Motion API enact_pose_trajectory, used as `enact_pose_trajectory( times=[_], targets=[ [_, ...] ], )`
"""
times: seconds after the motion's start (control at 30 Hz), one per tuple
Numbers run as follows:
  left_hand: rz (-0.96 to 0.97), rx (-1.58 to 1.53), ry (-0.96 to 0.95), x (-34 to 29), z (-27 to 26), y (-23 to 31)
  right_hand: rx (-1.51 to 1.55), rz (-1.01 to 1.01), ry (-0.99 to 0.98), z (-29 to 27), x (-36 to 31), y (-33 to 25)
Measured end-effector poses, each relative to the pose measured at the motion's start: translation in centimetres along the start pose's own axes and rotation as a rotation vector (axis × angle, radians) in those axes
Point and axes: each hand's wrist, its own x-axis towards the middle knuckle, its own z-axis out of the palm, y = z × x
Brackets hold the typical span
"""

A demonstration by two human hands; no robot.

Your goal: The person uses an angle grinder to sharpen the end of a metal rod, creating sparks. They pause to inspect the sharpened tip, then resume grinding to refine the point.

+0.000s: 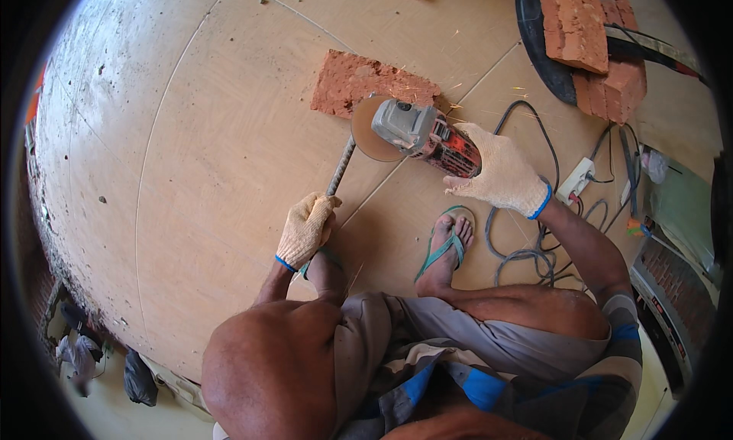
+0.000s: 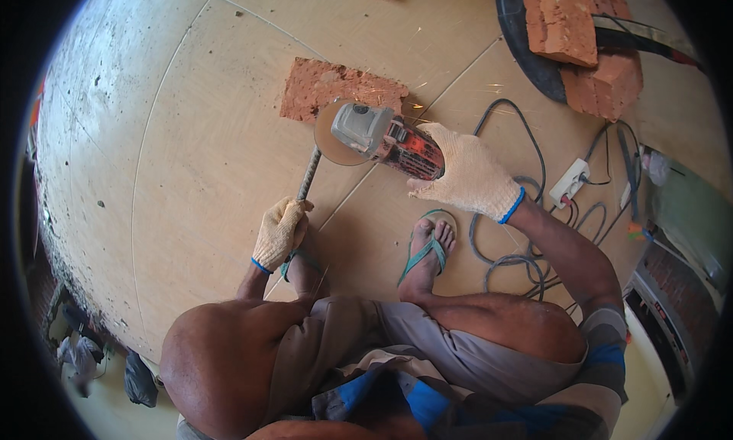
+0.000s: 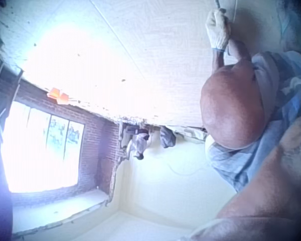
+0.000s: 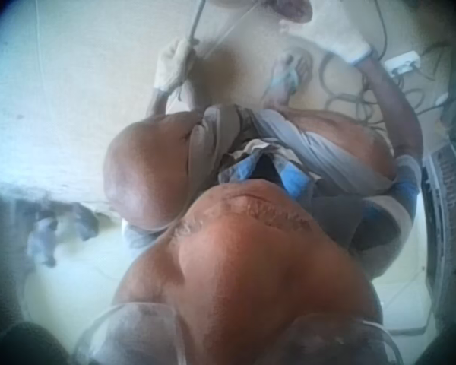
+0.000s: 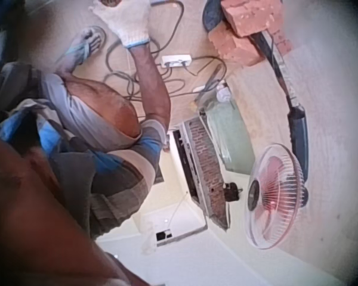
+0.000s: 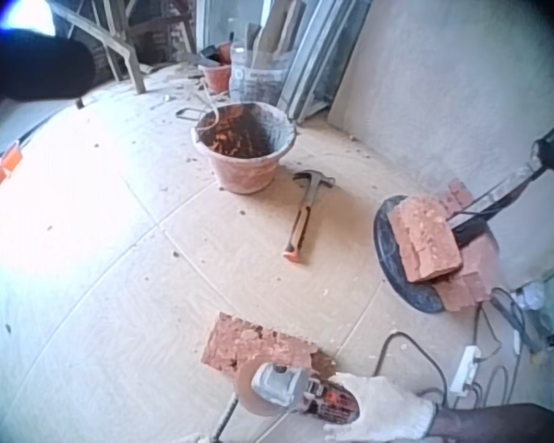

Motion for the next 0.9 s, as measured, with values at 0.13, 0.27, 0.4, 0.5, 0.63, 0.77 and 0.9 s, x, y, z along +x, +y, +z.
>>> enact_pose_trajectory(
  times=[0.13,0.27,0.4,0.5,0.63,0.77,0.9],
  targets=[
    [0.019,0.006,-0.007,0.09,-0.09,-0.08,0.052,0.016,0.005,-0.10,0.12,0.00],
    [0.011,-0.021,-0.015,0.22,-0.24,-0.38,0.042,0.005,0.016,-0.24,0.03,-0.11],
    [0.010,-0.027,-0.017,0.33,-0.29,-0.53,0.016,0.037,-0.015,-0.40,0.01,-0.24],
    [0.027,0.001,-0.011,0.24,-0.20,-0.46,0.049,0.009,0.016,-0.48,0.07,-0.28],
    [0.004,0.018,0.024,0.19,0.20,-0.48,0.026,0.012,0.005,-0.38,-0.08,-0.34],
    [0.003,0.028,0.062,0.17,0.55,-0.64,0.070,0.034,0.002,-0.58,0.06,-0.19],
    [-0.006,0.049,0.087,0.16,0.64,-0.73,0.046,0.034,-0.004,-0.60,-0.04,-0.21]
  ],
)
